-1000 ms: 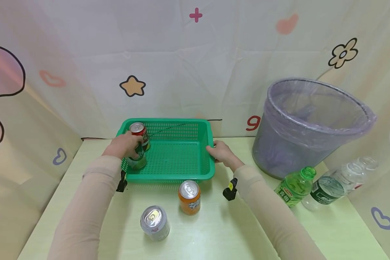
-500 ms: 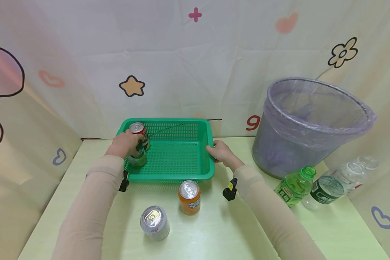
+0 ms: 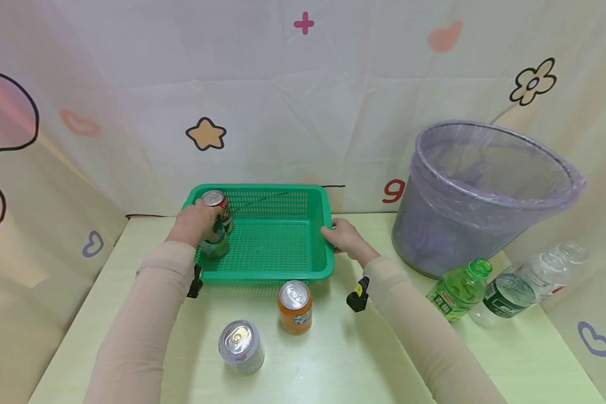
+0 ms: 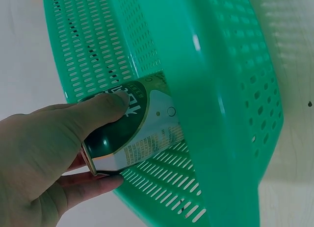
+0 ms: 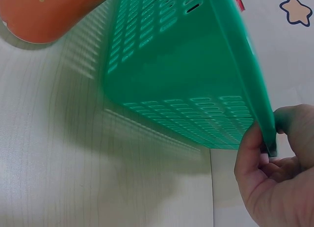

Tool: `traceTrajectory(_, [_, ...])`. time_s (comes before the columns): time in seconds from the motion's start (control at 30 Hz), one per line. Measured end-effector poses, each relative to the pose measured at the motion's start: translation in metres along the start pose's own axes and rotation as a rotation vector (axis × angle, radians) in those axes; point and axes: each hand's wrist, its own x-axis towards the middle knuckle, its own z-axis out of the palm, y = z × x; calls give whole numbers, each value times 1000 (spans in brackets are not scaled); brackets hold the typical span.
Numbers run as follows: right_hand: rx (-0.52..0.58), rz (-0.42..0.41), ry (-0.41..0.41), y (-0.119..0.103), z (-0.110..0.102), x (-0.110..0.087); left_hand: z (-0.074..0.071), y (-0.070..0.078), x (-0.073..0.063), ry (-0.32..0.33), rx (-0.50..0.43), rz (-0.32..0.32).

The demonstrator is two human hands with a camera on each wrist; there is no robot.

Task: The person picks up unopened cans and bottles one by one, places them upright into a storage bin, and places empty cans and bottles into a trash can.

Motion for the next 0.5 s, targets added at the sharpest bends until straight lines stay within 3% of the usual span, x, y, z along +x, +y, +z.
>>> traceTrajectory(0.5, [2,0,-2,0,0,1,1,1,2,-1,16,-7])
